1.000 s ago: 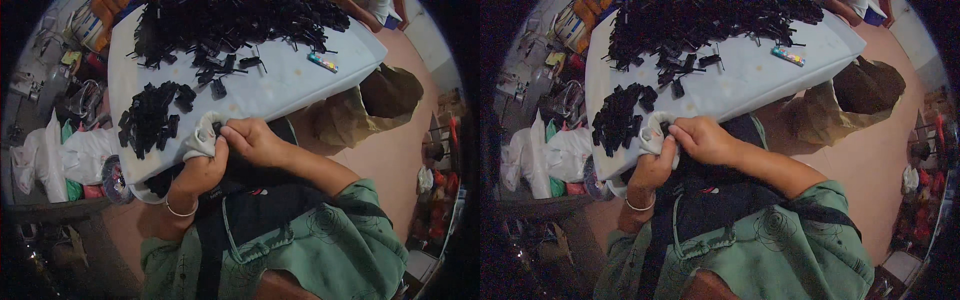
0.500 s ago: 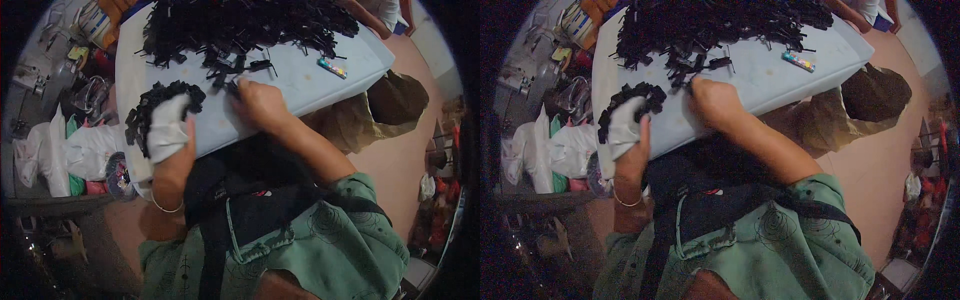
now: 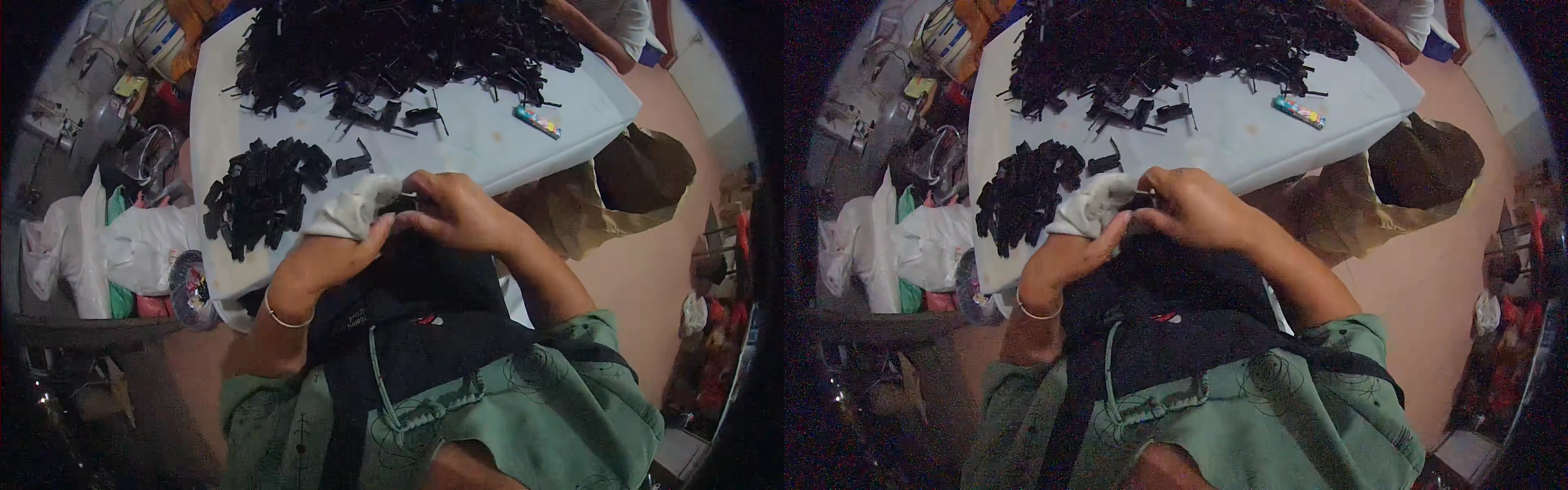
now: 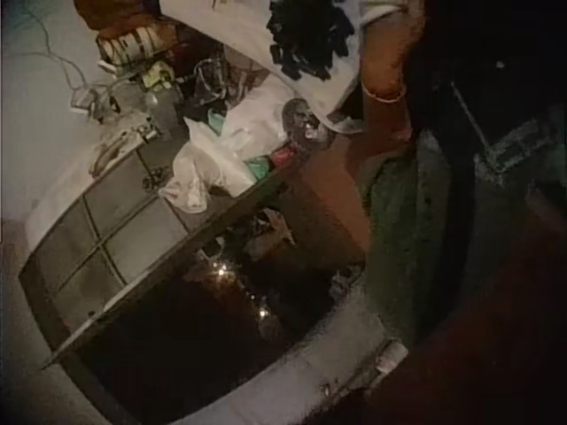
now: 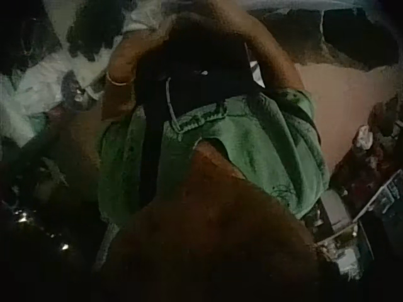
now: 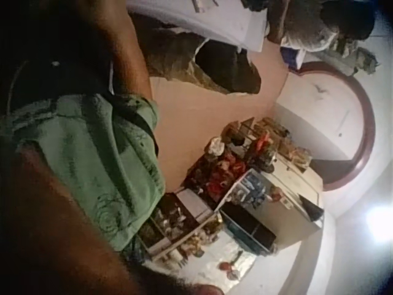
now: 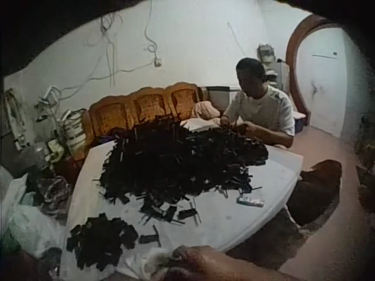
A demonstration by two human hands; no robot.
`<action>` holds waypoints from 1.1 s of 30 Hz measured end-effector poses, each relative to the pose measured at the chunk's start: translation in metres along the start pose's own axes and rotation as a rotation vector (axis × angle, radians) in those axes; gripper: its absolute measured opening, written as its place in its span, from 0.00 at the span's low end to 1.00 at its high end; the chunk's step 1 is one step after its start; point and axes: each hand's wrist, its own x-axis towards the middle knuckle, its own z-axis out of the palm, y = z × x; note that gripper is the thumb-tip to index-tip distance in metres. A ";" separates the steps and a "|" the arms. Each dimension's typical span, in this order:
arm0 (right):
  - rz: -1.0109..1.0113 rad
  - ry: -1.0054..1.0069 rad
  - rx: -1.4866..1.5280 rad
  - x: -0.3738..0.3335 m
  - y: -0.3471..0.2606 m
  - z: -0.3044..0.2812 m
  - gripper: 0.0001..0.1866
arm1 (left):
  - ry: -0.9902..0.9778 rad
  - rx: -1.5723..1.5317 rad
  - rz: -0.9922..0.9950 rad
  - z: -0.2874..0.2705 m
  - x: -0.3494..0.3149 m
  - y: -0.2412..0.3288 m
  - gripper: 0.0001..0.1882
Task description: Cleaning small black plastic or rubber components by wiping them with a white cloth.
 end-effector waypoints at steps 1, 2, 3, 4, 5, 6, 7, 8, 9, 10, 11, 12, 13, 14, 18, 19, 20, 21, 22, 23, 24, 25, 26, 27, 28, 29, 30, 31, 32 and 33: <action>-0.001 0.005 0.000 0.000 0.000 0.002 0.15 | 0.054 -0.038 -0.036 0.000 -0.004 0.000 0.16; -0.031 0.146 0.110 0.000 0.000 0.005 0.15 | 0.111 -0.076 -0.071 0.000 -0.006 0.000 0.16; -0.062 0.287 0.220 0.000 -0.001 0.008 0.14 | 0.110 -0.073 -0.068 0.002 -0.007 0.001 0.16; -0.065 0.290 0.219 -0.001 -0.005 0.011 0.14 | 0.203 -0.107 -0.078 0.003 -0.007 0.002 0.15; -0.208 0.296 0.158 -0.002 -0.010 0.015 0.13 | 0.295 -0.142 -0.087 0.006 -0.007 0.003 0.15; -0.351 0.300 0.096 -0.001 -0.014 0.019 0.11 | 0.362 -0.109 -0.029 0.011 -0.006 -0.005 0.15; -0.352 0.301 0.094 0.002 -0.016 0.021 0.11 | 0.361 -0.109 -0.027 0.011 -0.008 -0.004 0.15; -0.354 0.416 0.024 0.004 -0.014 0.025 0.09 | 0.328 -0.180 -0.047 0.012 -0.010 -0.002 0.14; -0.354 0.531 -0.048 0.005 -0.012 0.028 0.08 | 0.294 -0.252 -0.067 0.013 -0.012 0.000 0.14; -0.171 0.545 0.005 0.005 -0.009 0.029 0.09 | 0.291 -0.255 -0.066 0.013 -0.013 0.006 0.14; -0.173 0.543 0.005 0.006 -0.010 0.029 0.09 | 0.259 -0.462 -0.137 0.012 -0.013 0.012 0.12; -0.105 0.478 0.137 0.006 -0.011 0.029 0.10 | 0.224 -0.669 -0.208 0.013 -0.014 0.017 0.10; -0.036 0.411 0.268 0.007 -0.012 0.029 0.11 | 0.227 -0.670 -0.207 0.014 -0.014 0.018 0.10; -0.035 0.411 0.268 0.006 -0.011 0.029 0.11 | 0.262 -0.618 -0.188 0.014 -0.015 0.020 0.10; -0.098 0.254 0.200 0.002 -0.009 0.033 0.12 | 0.374 -0.285 -0.141 0.018 -0.015 0.010 0.11; -0.160 0.238 0.151 0.001 -0.011 0.034 0.13 | 0.373 -0.287 -0.143 0.019 -0.016 0.013 0.11; -0.159 0.238 0.151 0.002 -0.011 0.034 0.13 | 0.386 -0.257 -0.194 0.020 -0.017 0.020 0.11; -0.091 0.197 0.197 0.003 -0.011 0.034 0.12 | 0.399 -0.227 -0.246 0.020 -0.017 0.024 0.11; -0.022 0.155 0.243 0.004 -0.011 0.035 0.12 | 0.399 -0.228 -0.248 0.021 -0.017 0.020 0.11; -0.022 0.158 0.240 0.003 -0.011 0.038 0.12 | 0.451 0.051 -0.083 0.022 -0.018 0.016 0.13; -0.024 0.210 0.305 0.002 -0.010 0.045 0.13 | 0.497 0.329 0.084 0.024 -0.019 0.012 0.14; -0.027 0.262 0.369 0.001 -0.008 0.050 0.14 | 0.496 0.328 0.087 0.025 -0.021 0.010 0.14; -0.025 0.262 0.371 0.003 -0.007 0.053 0.14 | 0.482 0.303 0.065 0.026 -0.022 0.007 0.14; 0.000 0.268 0.367 0.004 -0.006 0.055 0.14 | 0.467 0.278 0.044 0.026 -0.022 0.005 0.14; 0.026 0.274 0.364 0.006 -0.005 0.057 0.15 | 0.465 0.277 0.043 0.027 -0.020 0.003 0.14; 0.029 0.274 0.364 0.007 -0.001 0.062 0.15 | 0.497 0.336 0.035 0.028 -0.017 0.001 0.12; 0.067 0.268 0.434 0.009 0.004 0.069 0.15 | 0.529 0.394 0.029 0.030 -0.015 0.000 0.11; 0.104 0.263 0.504 0.010 0.007 0.072 0.16 | 0.527 0.392 0.029 0.032 -0.015 -0.002 0.11; 0.107 0.262 0.506 0.010 0.006 0.074 0.16 | 0.543 0.310 0.028 0.034 -0.017 -0.004 0.11; 0.075 0.298 0.492 0.011 0.005 0.075 0.16 | 0.558 0.229 0.026 0.034 -0.018 -0.004 0.10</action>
